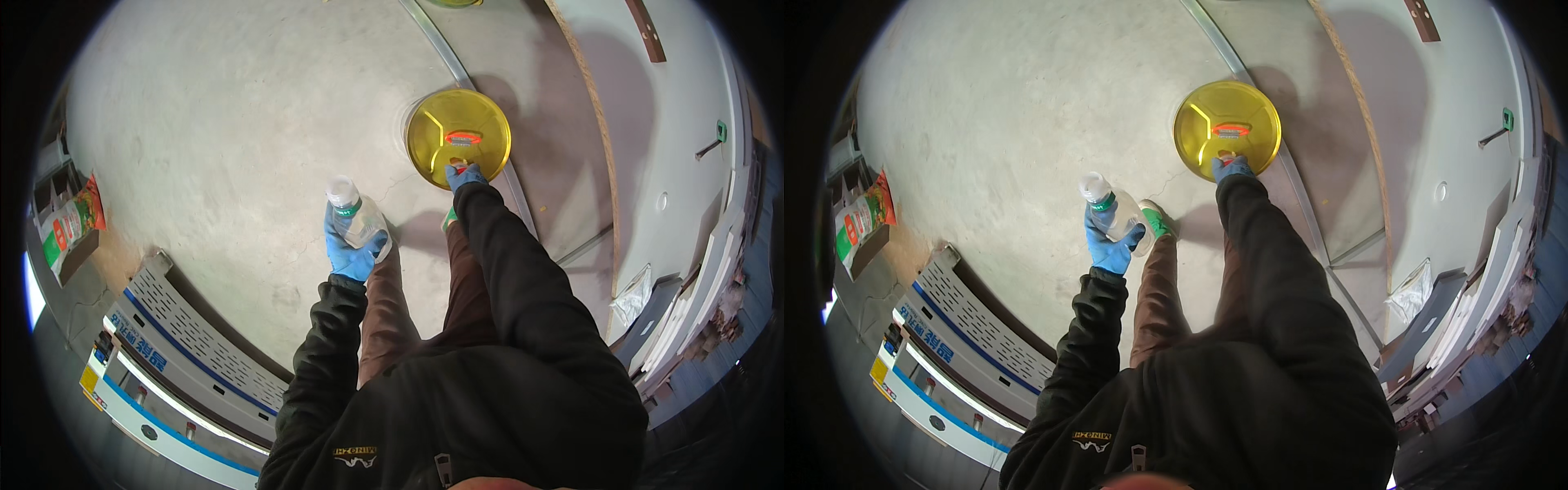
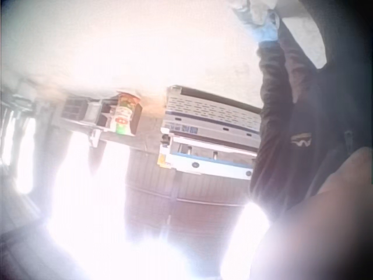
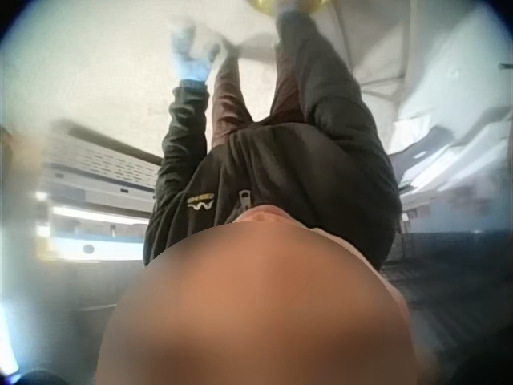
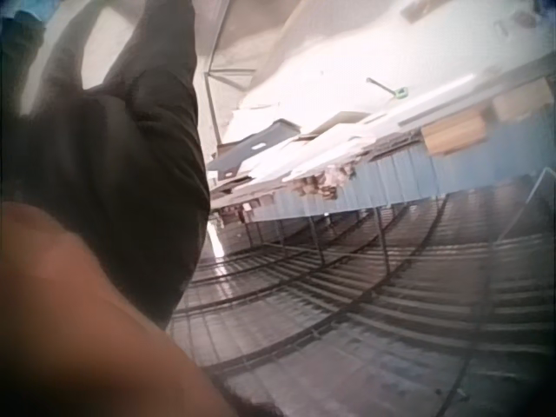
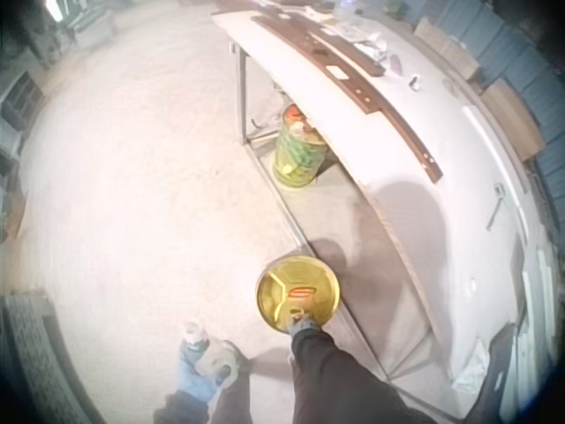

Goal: The person opens a large metal can and pours its contents into a plastic bottle. They then place the bottle on the floor, close the can, and walk to a workbench to place the bottle and a cloth on the surface.

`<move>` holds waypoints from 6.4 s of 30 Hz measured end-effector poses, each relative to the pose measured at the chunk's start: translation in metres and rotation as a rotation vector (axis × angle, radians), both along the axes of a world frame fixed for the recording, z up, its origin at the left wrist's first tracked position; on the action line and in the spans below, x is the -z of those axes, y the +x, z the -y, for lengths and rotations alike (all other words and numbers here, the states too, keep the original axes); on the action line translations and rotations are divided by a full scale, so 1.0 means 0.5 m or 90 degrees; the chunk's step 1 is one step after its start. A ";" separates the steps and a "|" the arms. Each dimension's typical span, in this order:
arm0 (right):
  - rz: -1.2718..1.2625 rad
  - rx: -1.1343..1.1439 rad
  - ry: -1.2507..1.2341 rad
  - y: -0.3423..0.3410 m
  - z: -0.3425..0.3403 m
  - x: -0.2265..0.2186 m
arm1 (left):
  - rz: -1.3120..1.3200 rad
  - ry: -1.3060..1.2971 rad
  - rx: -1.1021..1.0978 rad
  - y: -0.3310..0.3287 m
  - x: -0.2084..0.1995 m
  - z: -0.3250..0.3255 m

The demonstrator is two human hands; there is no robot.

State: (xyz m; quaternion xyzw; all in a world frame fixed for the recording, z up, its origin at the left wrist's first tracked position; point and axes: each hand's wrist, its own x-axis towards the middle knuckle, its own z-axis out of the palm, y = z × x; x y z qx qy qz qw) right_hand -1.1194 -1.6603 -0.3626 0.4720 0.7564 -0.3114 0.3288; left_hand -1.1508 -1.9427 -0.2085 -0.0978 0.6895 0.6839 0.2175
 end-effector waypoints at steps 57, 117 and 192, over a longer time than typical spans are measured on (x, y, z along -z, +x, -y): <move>-0.063 -0.035 0.118 0.000 -0.017 -0.077 | 0.017 0.035 -0.031 0.006 0.013 -0.046; 0.068 0.132 -0.050 -0.037 -0.004 -0.055 | 0.053 -0.013 -0.081 0.018 -0.030 -0.007; -0.838 -0.565 0.228 -0.022 -0.161 0.169 | -0.218 -0.289 0.165 -0.147 1.040 0.162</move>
